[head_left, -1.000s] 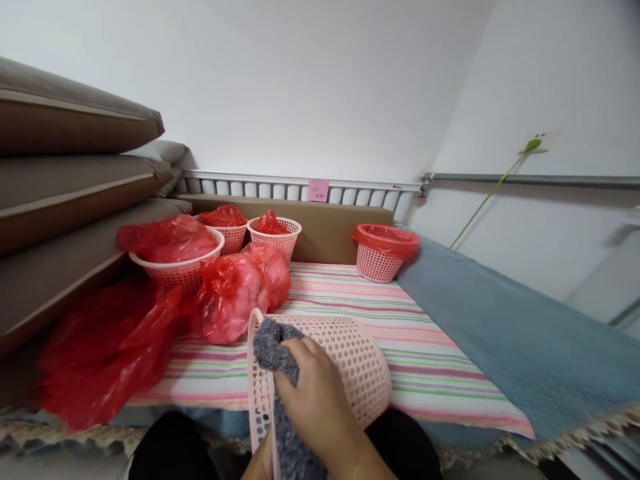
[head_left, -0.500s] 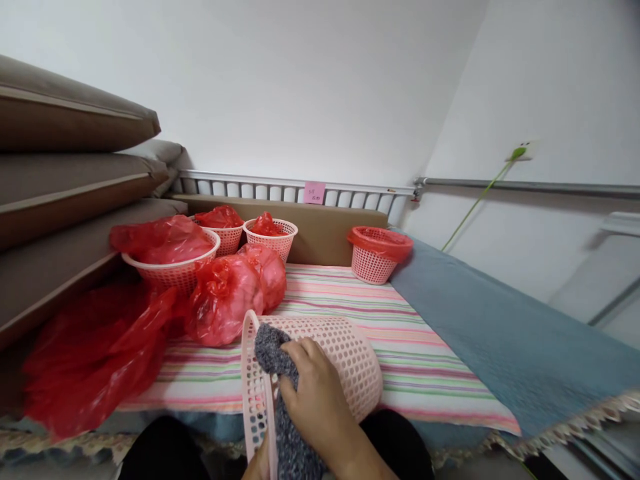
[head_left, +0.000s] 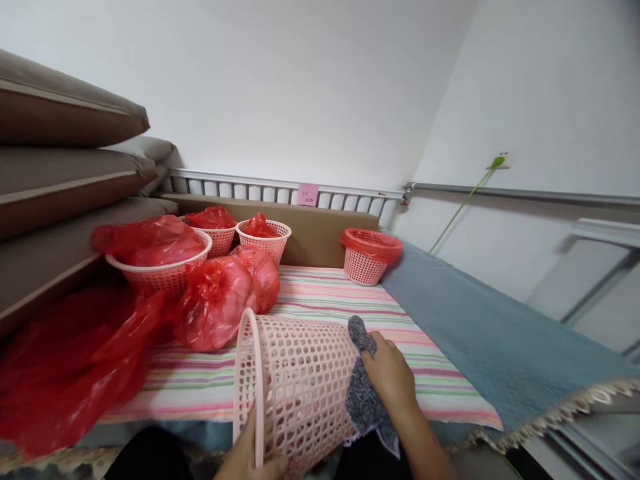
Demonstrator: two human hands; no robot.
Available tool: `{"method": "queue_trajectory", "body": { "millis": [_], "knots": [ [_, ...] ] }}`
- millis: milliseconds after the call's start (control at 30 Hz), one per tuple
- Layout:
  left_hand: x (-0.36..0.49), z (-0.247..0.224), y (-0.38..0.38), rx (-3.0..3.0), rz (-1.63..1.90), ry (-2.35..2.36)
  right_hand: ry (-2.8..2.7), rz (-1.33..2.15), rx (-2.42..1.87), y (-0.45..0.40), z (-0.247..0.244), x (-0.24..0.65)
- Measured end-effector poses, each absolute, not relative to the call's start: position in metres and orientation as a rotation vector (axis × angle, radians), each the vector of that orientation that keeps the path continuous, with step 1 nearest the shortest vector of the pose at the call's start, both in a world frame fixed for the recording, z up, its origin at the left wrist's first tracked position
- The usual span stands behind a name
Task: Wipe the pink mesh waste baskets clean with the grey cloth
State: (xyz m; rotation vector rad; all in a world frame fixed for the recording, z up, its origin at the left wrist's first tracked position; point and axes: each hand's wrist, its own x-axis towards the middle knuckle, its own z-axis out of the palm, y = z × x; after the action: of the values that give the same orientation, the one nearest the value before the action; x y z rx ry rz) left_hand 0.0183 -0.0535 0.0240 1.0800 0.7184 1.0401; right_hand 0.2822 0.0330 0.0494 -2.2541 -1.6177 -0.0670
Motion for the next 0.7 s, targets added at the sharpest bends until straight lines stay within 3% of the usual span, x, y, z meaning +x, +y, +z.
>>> {"method": "queue_trajectory", "body": {
  "millis": [267,533,700],
  "knots": [
    [0.023,0.045,-0.040,0.898,1.185,0.719,-1.696,-0.066,-2.134,0.021,0.051,0.249],
    [0.013,-0.003,-0.041,0.956,1.285,0.764,-1.963,0.261,-1.429,-0.023,0.087,0.120],
    [0.001,-0.028,-0.036,1.000,1.313,0.854,-1.989,0.283,-1.347,-0.032,0.084,0.111]
  ]
}}
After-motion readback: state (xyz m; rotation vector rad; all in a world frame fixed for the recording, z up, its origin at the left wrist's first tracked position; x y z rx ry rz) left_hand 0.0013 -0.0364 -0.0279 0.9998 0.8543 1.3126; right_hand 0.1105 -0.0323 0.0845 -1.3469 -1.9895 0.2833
